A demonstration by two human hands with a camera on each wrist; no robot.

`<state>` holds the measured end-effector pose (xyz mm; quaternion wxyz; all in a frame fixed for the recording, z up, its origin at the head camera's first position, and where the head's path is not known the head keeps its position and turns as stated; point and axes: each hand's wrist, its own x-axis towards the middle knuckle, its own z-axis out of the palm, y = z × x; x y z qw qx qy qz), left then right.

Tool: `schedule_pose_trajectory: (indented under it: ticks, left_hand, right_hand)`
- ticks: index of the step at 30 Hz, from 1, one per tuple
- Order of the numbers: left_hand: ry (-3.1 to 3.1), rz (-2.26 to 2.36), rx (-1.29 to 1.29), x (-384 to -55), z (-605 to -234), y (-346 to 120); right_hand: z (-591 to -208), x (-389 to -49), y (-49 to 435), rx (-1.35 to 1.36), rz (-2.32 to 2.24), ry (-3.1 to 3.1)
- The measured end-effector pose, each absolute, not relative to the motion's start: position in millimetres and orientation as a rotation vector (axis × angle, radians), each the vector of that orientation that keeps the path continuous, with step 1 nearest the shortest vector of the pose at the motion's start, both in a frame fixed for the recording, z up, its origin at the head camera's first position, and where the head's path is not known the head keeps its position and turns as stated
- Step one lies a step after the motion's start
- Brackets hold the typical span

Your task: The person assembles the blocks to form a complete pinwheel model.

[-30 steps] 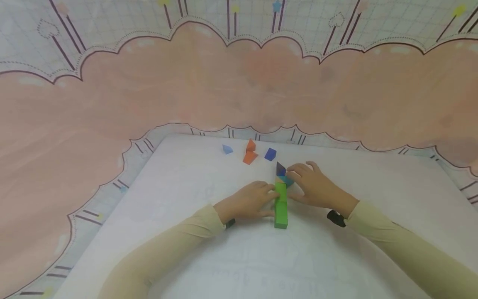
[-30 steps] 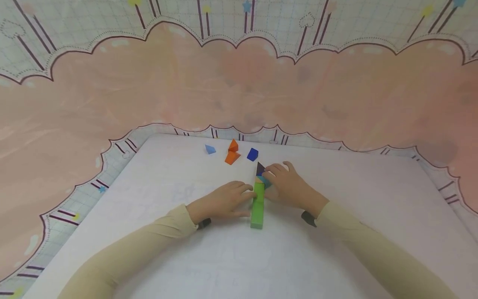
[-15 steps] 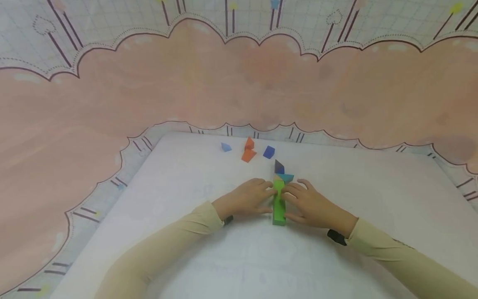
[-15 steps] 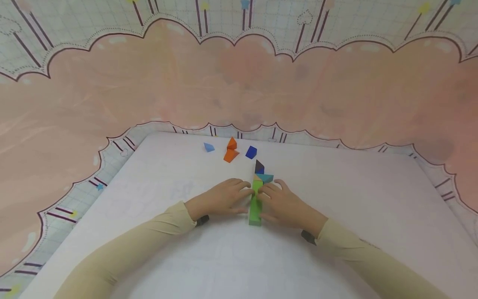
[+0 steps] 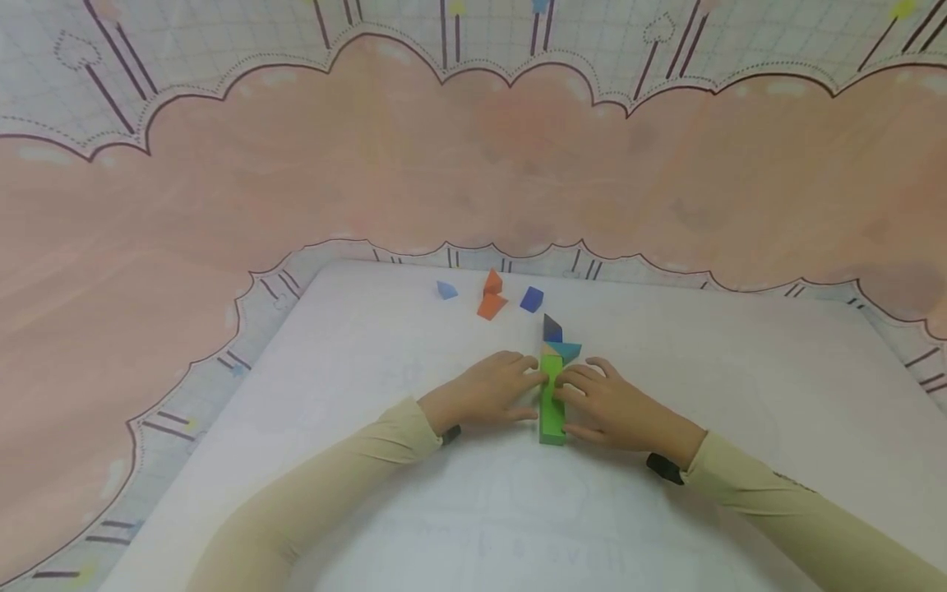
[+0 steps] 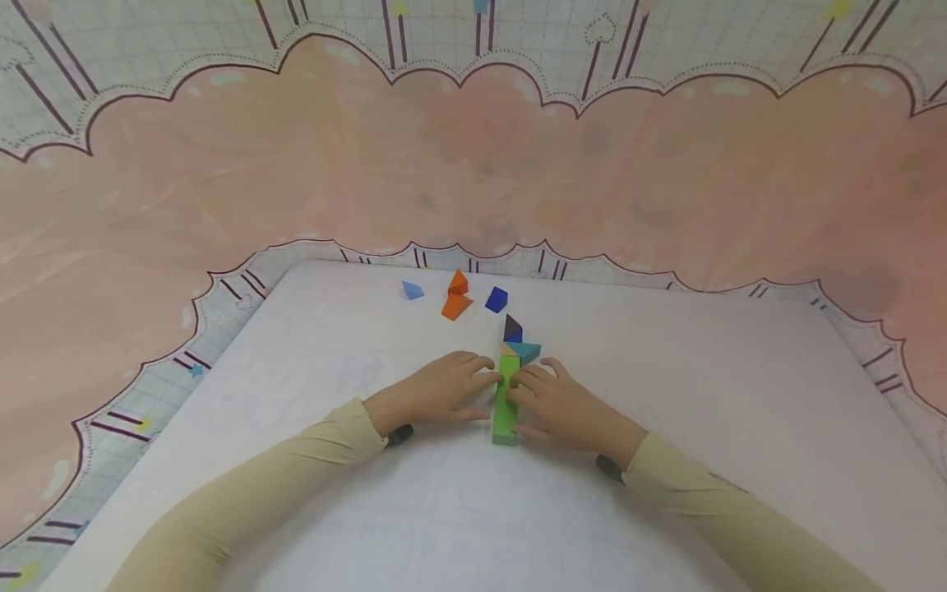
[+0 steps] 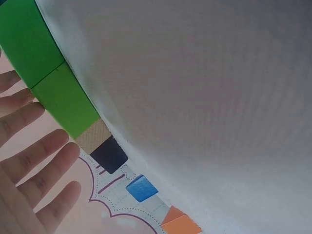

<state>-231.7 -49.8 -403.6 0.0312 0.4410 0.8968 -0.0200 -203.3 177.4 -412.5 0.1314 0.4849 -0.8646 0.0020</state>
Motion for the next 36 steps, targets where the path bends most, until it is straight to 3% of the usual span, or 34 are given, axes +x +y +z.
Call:
schedule_pose_trajectory:
  ticks: [8, 27, 36]
  left_hand:
    - [2.824, -0.047, 1.385, -246, -406, -52]
    - [2.975, 0.007, 1.191, -347, -389, -37]
    - [2.987, -0.057, 1.098, -372, -393, -25]
  right_hand:
    - [-411, -202, 178, 1.417, 0.031, -2.554]
    - [-417, -205, 182, 1.425, 0.044, -2.542]
    - [-413, -202, 181, 1.427, 0.033, -2.561]
